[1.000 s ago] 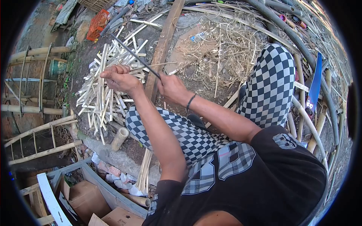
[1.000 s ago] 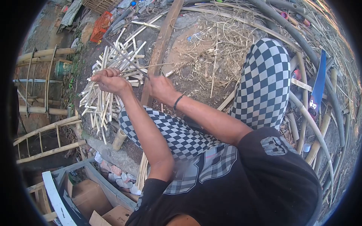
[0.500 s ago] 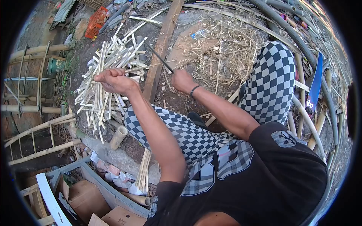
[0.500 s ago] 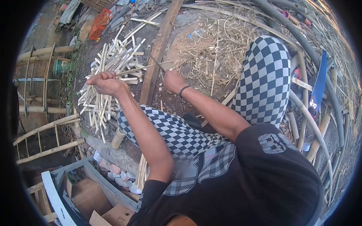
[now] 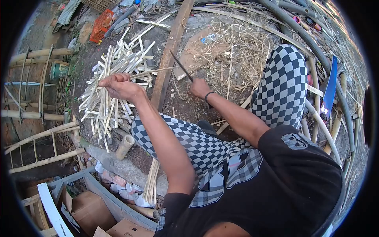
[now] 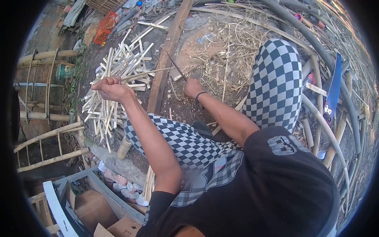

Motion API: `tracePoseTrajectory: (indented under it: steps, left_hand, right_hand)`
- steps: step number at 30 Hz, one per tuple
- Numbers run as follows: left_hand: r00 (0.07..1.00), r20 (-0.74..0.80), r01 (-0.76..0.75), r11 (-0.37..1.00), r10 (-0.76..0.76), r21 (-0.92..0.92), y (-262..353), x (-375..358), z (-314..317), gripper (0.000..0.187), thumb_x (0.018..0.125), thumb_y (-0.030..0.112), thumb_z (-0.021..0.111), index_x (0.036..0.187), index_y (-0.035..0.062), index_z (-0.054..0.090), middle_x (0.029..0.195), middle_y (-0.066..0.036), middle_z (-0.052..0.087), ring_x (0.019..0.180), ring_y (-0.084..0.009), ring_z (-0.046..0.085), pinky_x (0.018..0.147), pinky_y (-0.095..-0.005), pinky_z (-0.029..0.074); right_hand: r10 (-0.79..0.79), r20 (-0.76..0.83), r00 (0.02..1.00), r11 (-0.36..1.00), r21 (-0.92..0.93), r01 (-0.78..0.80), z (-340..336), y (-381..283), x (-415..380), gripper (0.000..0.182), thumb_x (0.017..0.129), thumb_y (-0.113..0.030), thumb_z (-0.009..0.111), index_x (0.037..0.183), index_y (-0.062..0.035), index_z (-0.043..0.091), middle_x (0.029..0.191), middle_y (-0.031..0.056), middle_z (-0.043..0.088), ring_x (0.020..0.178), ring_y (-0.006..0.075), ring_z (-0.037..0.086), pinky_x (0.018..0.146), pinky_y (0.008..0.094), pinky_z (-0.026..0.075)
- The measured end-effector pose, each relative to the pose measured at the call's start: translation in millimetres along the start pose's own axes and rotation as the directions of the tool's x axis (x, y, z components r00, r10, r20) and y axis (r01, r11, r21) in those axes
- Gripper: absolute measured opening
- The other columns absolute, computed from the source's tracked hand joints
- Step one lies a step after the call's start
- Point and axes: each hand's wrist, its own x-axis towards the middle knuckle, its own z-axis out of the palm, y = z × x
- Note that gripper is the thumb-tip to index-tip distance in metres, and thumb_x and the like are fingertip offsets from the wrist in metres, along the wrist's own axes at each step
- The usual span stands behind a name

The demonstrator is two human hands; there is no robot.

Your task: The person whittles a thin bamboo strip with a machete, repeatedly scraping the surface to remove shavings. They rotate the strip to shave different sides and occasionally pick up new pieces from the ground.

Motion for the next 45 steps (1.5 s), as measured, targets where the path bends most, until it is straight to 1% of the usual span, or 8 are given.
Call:
tracePoseTrajectory:
  steps: [7,16,25,28,32,40,42,45]
  left_hand:
    - [0.965,-0.24,0.096,0.995,-0.101,-0.032,6,-1,-11,0.063,0.098,0.067,0.036,0.065,0.0161,0.02,0.057,0.004,0.022,0.051,-0.011,0.023,0.048,-0.0271,0.025]
    - [0.96,-0.212,0.174,0.983,-0.183,-0.059,-9,-4,-3,0.059,0.102,0.058,0.039,0.063,0.0151,0.026,0.054,0.002,0.027,0.049,-0.0132,0.028,0.047,-0.0287,0.03]
    - [0.939,-0.269,0.241,0.968,-0.215,0.066,5,-17,16,0.064,0.102,0.061,0.035,0.058,0.0153,0.025,0.05,0.002,0.027,0.044,-0.014,0.03,0.04,-0.029,0.029]
    - [0.952,-0.244,0.215,0.971,-0.185,0.102,6,-23,11,0.064,0.102,0.061,0.035,0.058,0.0143,0.027,0.05,0.001,0.028,0.043,-0.0144,0.032,0.04,-0.0286,0.032]
    - [0.913,-0.351,0.252,0.964,-0.207,0.088,6,-17,10,0.064,0.101,0.061,0.035,0.06,0.0132,0.03,0.05,0.001,0.029,0.043,-0.0152,0.033,0.04,-0.0299,0.036]
    - [0.934,-0.285,0.249,0.964,-0.214,0.092,3,-14,13,0.063,0.102,0.059,0.034,0.056,0.0165,0.025,0.048,0.002,0.028,0.042,-0.0138,0.031,0.039,-0.0292,0.032]
    - [0.941,-0.272,0.243,0.961,-0.201,0.131,6,-17,11,0.062,0.102,0.059,0.035,0.058,0.0167,0.024,0.049,0.002,0.029,0.043,-0.0127,0.031,0.039,-0.0282,0.031]
    - [0.927,-0.291,0.267,0.961,-0.237,0.066,2,-18,7,0.061,0.102,0.059,0.036,0.06,0.0154,0.028,0.051,0.001,0.032,0.043,-0.0131,0.033,0.039,-0.0291,0.032]
  right_hand:
    - [0.114,-0.024,0.993,0.993,0.015,-0.114,-17,3,-11,0.03,0.086,-0.018,0.057,0.098,0.0065,0.069,0.095,0.0331,0.067,0.096,0.0446,0.067,0.087,0.0496,0.055]
    - [0.174,-0.076,0.982,0.985,-0.004,-0.175,-26,-8,-11,0.028,0.085,-0.017,0.058,0.097,0.0057,0.069,0.097,0.032,0.067,0.095,0.0446,0.067,0.085,0.0487,0.055]
    - [-0.336,-0.128,0.933,0.941,0.008,0.34,-48,-92,-44,0.021,0.088,-0.015,0.054,0.1,0.002,0.06,0.079,0.0261,0.068,0.078,0.0432,0.068,0.07,0.0518,0.056]
    - [-0.112,-0.109,0.988,0.994,-0.033,0.108,-24,-33,-20,0.021,0.088,-0.014,0.052,0.1,0.0009,0.061,0.08,0.0258,0.068,0.079,0.0426,0.069,0.07,0.0515,0.056]
    - [-0.107,-0.119,0.987,0.986,-0.144,0.09,-24,-31,-14,0.021,0.087,-0.012,0.053,0.101,0.0019,0.061,0.081,0.0253,0.069,0.08,0.0417,0.069,0.071,0.0514,0.056]
    - [-0.41,-0.16,0.898,0.912,-0.091,0.401,-30,-63,-34,0.023,0.088,-0.011,0.052,0.106,0.0035,0.058,0.079,0.0252,0.068,0.077,0.0437,0.069,0.069,0.0517,0.055]
    - [-0.142,-0.054,0.988,0.975,-0.177,0.13,-29,-26,-20,0.023,0.088,-0.011,0.053,0.105,0.0035,0.058,0.08,0.024,0.069,0.078,0.0429,0.069,0.07,0.0511,0.056]
    - [-0.074,-0.122,0.99,0.969,-0.244,0.042,-24,-3,-6,0.026,0.087,-0.009,0.052,0.108,0.004,0.058,0.081,0.0243,0.069,0.078,0.042,0.07,0.07,0.0507,0.056]
